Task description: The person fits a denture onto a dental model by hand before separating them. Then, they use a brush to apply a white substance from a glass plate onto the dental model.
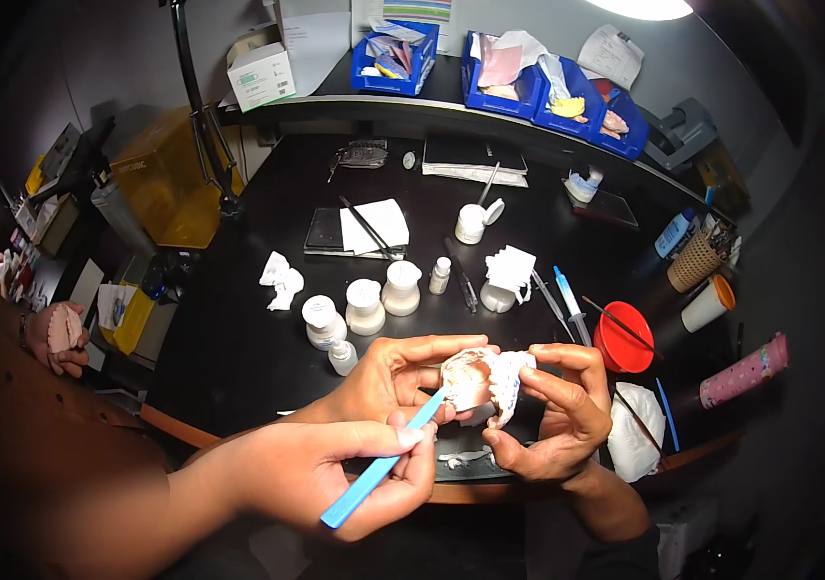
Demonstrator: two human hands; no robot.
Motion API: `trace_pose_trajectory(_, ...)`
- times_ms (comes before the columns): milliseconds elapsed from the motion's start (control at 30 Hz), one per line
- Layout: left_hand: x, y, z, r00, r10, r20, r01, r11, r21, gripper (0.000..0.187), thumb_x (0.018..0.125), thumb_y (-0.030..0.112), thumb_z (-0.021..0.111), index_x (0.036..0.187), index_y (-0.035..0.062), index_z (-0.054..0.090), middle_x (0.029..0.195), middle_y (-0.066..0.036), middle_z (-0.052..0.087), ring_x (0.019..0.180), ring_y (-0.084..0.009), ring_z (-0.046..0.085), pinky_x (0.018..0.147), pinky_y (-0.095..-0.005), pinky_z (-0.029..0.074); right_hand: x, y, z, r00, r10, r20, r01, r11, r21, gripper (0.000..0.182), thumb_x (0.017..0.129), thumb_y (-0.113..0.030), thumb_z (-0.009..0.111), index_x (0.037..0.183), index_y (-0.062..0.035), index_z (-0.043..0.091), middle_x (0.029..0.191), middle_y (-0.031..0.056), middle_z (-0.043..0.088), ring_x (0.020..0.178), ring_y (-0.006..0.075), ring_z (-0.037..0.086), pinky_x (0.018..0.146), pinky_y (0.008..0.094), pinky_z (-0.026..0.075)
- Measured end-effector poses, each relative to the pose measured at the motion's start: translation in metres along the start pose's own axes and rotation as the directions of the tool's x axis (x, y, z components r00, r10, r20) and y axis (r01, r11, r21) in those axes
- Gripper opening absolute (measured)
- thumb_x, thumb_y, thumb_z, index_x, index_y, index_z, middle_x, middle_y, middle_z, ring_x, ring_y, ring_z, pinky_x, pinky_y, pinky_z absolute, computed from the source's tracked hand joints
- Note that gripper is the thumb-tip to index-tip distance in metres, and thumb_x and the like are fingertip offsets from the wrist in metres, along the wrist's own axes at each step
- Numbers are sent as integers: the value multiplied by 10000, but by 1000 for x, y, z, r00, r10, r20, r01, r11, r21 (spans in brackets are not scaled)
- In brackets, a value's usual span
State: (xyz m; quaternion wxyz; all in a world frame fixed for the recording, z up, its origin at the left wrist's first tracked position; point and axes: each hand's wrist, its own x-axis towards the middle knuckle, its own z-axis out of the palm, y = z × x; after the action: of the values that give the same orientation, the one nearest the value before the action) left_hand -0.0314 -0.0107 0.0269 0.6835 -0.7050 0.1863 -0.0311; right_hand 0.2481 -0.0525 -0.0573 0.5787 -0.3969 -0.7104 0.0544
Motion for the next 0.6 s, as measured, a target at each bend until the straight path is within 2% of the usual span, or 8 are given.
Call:
trace_pose_trajectory(67,0,-7,1,1000,29,4,-29,999,-15,121,934,-45,636,1047,-66,674,1032,-84,674,1012,-140,687,936,-260,553,0,0,-1,1000,-6,3,6,1000,2,568,593,-214,947,1104,-36,774,1180,173,613,1053,265,659,879,358,583)
trace_pose_trajectory(167,-1,-8,1,1000,-14,6,14,996,-91,124,928,-50,642,1047,-61,677,1015,-82,687,990,-142,695,913,-254,557,1,0,-1,1000,-5,2,5,1000,24,568,595,-209,947,1109,-40,775,1186,173,609,1062,266,658,882,353,586)
trace_pose_trajectory(600,5,-4,6,1000,10,-12,-11,997,-78,112,912,-48,674,1022,-47,697,996,-74,707,976,-144,710,885,-252,565,3,0,-2,999,-41,12,41,998,37,555,615,-193,939,1117,-28,771,1207,175,586,1080,263,649,896,353,589)
